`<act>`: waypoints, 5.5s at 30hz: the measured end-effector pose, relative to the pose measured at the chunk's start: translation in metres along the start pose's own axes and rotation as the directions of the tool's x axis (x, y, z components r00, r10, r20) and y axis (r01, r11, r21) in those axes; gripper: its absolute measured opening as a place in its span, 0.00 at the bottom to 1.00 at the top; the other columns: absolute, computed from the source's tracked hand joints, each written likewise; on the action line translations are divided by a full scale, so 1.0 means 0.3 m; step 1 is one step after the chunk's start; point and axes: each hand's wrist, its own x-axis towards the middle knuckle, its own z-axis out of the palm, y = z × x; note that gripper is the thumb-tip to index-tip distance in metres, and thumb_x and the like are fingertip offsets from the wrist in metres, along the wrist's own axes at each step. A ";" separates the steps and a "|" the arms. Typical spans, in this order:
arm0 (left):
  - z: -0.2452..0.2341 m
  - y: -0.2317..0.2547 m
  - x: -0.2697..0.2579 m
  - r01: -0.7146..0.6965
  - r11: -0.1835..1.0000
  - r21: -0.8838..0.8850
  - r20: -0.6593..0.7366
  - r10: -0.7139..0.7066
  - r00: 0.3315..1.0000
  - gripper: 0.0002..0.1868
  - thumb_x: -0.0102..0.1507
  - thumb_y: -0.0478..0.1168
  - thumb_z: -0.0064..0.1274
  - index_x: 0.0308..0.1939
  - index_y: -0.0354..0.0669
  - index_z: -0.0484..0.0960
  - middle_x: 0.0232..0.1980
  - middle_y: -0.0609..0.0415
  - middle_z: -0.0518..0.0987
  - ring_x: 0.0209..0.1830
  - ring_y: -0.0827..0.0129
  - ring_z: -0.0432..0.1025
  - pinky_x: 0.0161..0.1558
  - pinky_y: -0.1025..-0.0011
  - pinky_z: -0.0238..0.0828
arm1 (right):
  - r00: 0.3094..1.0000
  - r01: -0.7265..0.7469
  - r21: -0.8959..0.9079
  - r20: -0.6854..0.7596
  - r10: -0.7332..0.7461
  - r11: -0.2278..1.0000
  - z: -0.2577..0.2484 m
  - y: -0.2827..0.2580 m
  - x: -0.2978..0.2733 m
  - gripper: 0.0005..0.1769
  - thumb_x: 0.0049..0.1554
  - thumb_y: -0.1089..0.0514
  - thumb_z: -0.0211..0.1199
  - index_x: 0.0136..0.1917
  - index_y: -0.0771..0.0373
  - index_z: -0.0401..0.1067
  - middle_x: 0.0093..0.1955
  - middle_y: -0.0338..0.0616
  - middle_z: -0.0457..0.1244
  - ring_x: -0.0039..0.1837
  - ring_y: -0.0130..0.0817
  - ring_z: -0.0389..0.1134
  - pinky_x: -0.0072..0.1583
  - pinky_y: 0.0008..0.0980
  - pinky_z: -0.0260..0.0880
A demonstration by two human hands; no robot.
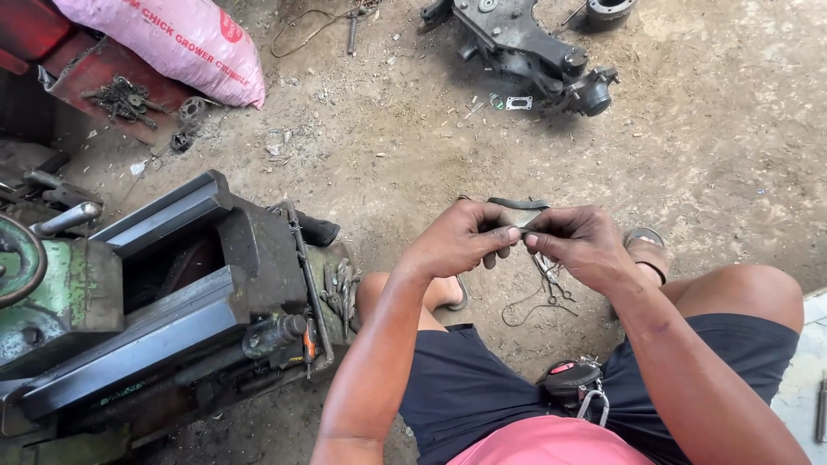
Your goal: The person sits on the ground and uses a pair of scissors to cut a strip of rubber material. They hold the rubber in one hand and cut along its length, then set the cut piece aside and continue cutting another section.
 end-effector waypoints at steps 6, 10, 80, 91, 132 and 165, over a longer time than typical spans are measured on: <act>-0.032 -0.027 -0.084 -0.008 0.995 -0.097 -0.148 -0.007 0.989 0.08 0.68 0.37 0.53 0.41 0.34 0.82 0.28 0.46 0.81 0.23 0.70 0.77 0.17 0.81 0.70 | 0.984 -0.004 0.141 -0.176 0.029 0.990 -0.040 0.041 -0.024 0.03 0.56 0.68 0.68 0.45 0.70 0.76 0.30 0.49 0.64 0.29 0.24 0.59 0.30 0.19 0.59; 0.025 -0.106 -0.068 -0.063 0.979 -0.194 -0.219 0.020 0.976 0.10 0.70 0.39 0.52 0.44 0.34 0.82 0.31 0.46 0.82 0.26 0.69 0.79 0.21 0.81 0.74 | 0.978 0.017 0.074 -0.209 -0.001 0.997 -0.036 0.066 -0.042 0.03 0.56 0.70 0.68 0.46 0.72 0.77 0.30 0.52 0.66 0.29 0.25 0.61 0.30 0.20 0.60; 0.182 -0.091 0.040 -0.252 0.961 0.111 -0.406 0.275 0.872 0.09 0.65 0.38 0.57 0.41 0.36 0.89 0.33 0.49 0.87 0.35 0.72 0.77 0.40 0.67 0.77 | 0.891 0.385 -0.098 -0.219 -0.398 0.918 0.035 -0.124 0.013 0.03 0.53 0.68 0.69 0.43 0.66 0.80 0.43 0.50 0.69 0.47 0.36 0.70 0.47 0.34 0.74; 0.153 -0.259 0.058 -0.305 0.900 -0.312 -0.644 0.036 0.764 0.07 0.64 0.29 0.55 0.43 0.39 0.85 0.61 0.48 0.83 0.65 0.63 0.73 0.64 0.64 0.72 | 0.995 -0.076 0.009 -0.070 0.077 0.997 0.093 -0.061 -0.025 0.04 0.62 0.65 0.63 0.46 0.63 0.79 0.31 0.34 0.62 0.31 0.22 0.58 0.34 0.23 0.58; 0.009 -0.159 -0.055 -0.742 0.475 -0.473 -0.521 0.528 0.671 0.16 0.71 0.33 0.44 0.55 0.54 0.86 0.72 0.37 0.71 0.83 0.41 0.53 0.78 0.34 0.46 | 0.929 -0.118 -0.374 0.285 0.236 0.920 0.076 0.050 0.018 0.13 0.64 0.47 0.63 0.43 0.55 0.77 0.32 0.30 0.63 0.35 0.22 0.58 0.39 0.28 0.57; -0.008 -0.057 -0.078 -0.403 0.724 0.560 -0.455 0.676 0.580 0.09 0.77 0.30 0.41 0.54 0.28 0.77 0.68 0.35 0.74 0.81 0.49 0.60 0.82 0.53 0.58 | 0.911 0.346 -0.604 0.401 -0.102 0.718 0.084 -0.073 0.039 0.06 0.56 0.51 0.59 0.41 0.54 0.71 0.37 0.44 0.68 0.42 0.53 0.67 0.39 0.50 0.58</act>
